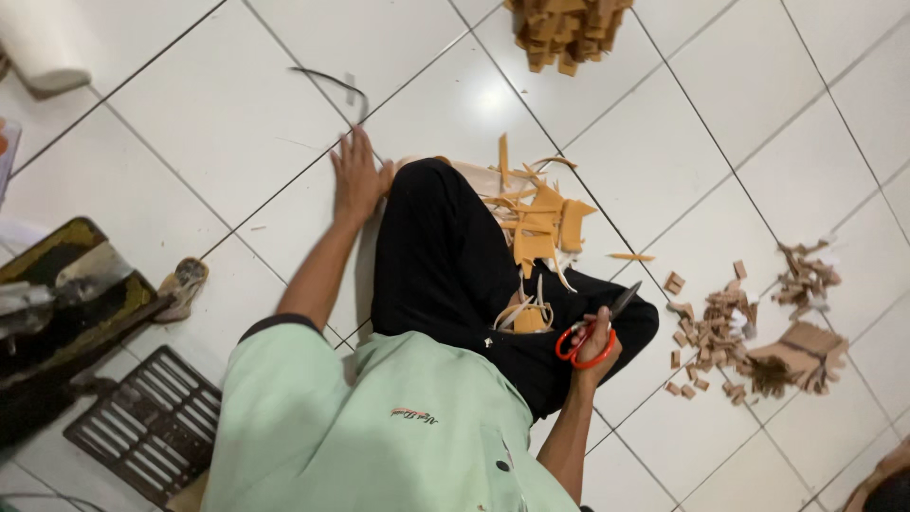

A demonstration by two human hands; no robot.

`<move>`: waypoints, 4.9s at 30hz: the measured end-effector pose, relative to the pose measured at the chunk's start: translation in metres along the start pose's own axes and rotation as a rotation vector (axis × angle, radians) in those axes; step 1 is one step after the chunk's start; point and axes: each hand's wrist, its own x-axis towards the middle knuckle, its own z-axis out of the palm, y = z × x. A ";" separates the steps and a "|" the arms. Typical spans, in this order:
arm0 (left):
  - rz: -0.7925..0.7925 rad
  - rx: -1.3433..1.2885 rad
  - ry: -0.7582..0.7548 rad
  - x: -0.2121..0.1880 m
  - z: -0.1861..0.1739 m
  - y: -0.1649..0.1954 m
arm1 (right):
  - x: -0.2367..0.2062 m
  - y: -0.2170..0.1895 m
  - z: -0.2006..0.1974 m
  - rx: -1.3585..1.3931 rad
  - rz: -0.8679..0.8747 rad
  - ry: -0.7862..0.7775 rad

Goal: The person sits on a tiled floor and uses red-handled scissors to trim excess material from individual cork pieces. Trimmed pieces are placed in a growing stack, while offcuts accumulate nearby. The person repeatedly picks up new pieces, trims them, and sets them aside.

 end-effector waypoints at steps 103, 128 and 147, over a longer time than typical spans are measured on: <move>0.632 -0.073 -0.025 -0.147 0.058 0.127 | 0.016 -0.003 0.050 0.309 -0.131 -0.273; 0.700 -0.209 -0.047 0.036 0.125 0.265 | 0.012 0.062 0.011 0.223 0.101 -0.536; 0.523 -0.251 0.180 0.275 0.046 0.258 | 0.010 0.042 0.031 -0.012 0.093 0.148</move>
